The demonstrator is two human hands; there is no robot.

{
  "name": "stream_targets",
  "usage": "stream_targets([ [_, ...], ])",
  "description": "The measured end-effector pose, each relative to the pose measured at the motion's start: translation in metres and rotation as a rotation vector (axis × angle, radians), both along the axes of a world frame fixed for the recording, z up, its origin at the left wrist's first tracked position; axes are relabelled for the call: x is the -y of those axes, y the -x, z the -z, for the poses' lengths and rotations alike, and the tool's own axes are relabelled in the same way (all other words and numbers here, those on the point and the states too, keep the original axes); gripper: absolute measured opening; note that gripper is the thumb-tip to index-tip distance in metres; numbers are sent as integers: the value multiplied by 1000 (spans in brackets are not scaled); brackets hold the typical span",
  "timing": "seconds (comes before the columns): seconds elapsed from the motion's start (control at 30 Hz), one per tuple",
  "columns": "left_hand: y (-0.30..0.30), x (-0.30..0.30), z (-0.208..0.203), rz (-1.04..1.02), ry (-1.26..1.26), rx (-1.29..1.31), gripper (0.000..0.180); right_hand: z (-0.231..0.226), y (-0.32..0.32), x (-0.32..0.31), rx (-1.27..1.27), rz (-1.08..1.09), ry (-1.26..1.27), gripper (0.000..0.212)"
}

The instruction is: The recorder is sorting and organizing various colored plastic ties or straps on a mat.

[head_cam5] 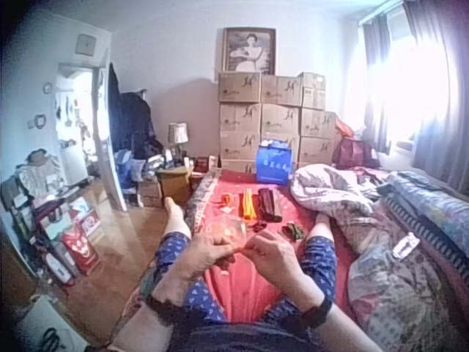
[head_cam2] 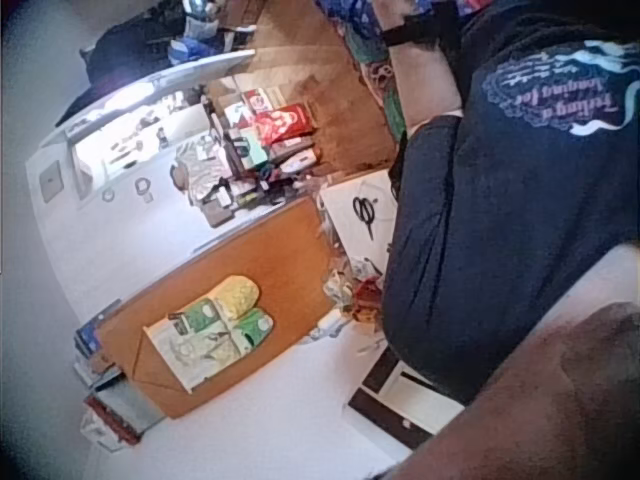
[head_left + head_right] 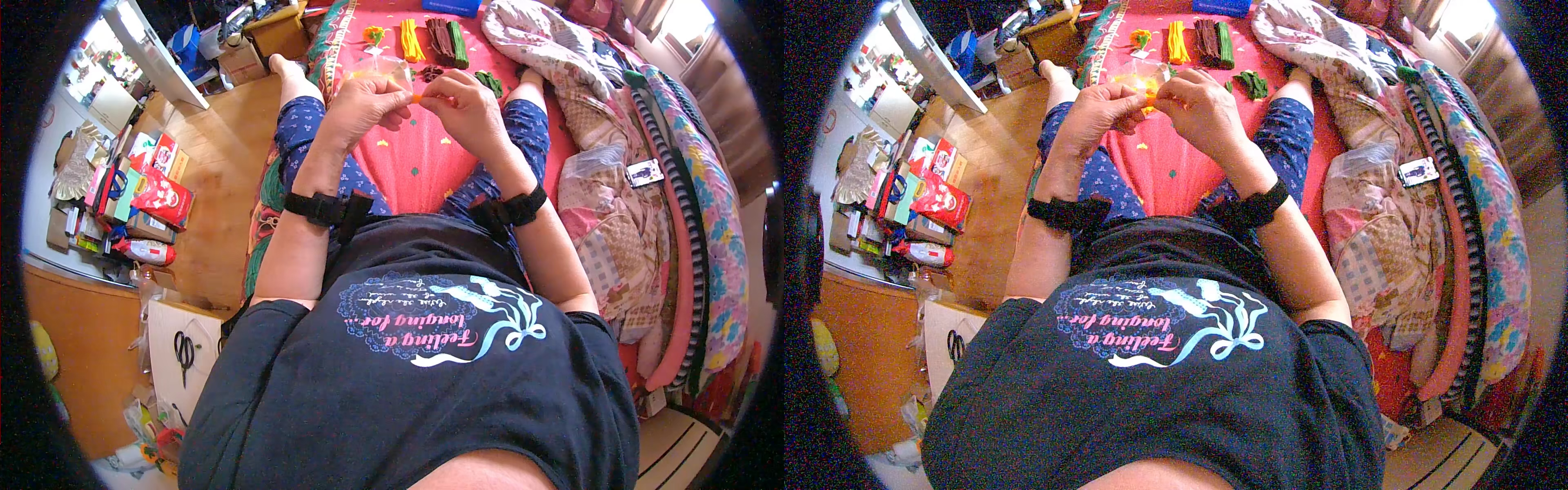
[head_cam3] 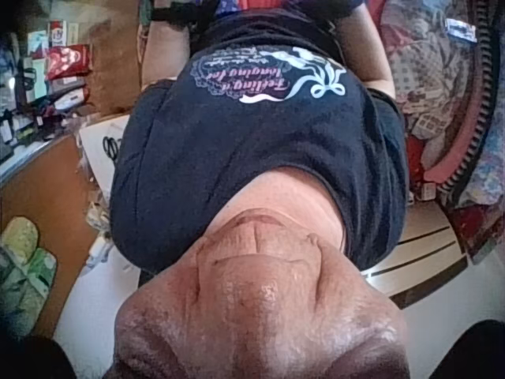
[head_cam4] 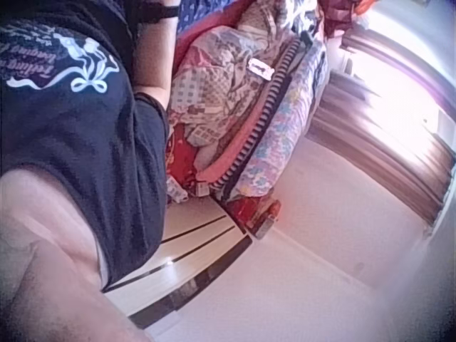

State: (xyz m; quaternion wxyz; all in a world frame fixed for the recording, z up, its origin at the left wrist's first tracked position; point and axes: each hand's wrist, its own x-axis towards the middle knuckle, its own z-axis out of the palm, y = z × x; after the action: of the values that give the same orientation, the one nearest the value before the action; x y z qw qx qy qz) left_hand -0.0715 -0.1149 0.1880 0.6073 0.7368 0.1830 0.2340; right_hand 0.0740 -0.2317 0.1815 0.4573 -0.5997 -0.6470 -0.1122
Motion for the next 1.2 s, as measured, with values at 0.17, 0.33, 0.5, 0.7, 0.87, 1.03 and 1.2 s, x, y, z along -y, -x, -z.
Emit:
stream_targets([
  [0.17,3,0,0,57,-57,-25,22,1,-11,1,-305,-145,299,18],
  [0.33,8,-4,1,257,223,-66,15,-7,-14,8,-625,-442,530,18],
  [0.5,2,-8,13,250,301,14,15,7,-5,0,-441,-351,260,12],
  [0.7,-4,-6,14,127,269,58,19,19,0,-8,-426,-294,-9,8],
  [0.87,-6,-8,17,153,344,92,19,22,4,-9,-372,-113,-33,10],
  [1.03,-8,1,15,61,185,107,19,5,13,-3,-111,62,-96,16],
  [1.2,-11,10,11,-12,-65,160,19,8,12,-6,-643,-91,100,16],
])
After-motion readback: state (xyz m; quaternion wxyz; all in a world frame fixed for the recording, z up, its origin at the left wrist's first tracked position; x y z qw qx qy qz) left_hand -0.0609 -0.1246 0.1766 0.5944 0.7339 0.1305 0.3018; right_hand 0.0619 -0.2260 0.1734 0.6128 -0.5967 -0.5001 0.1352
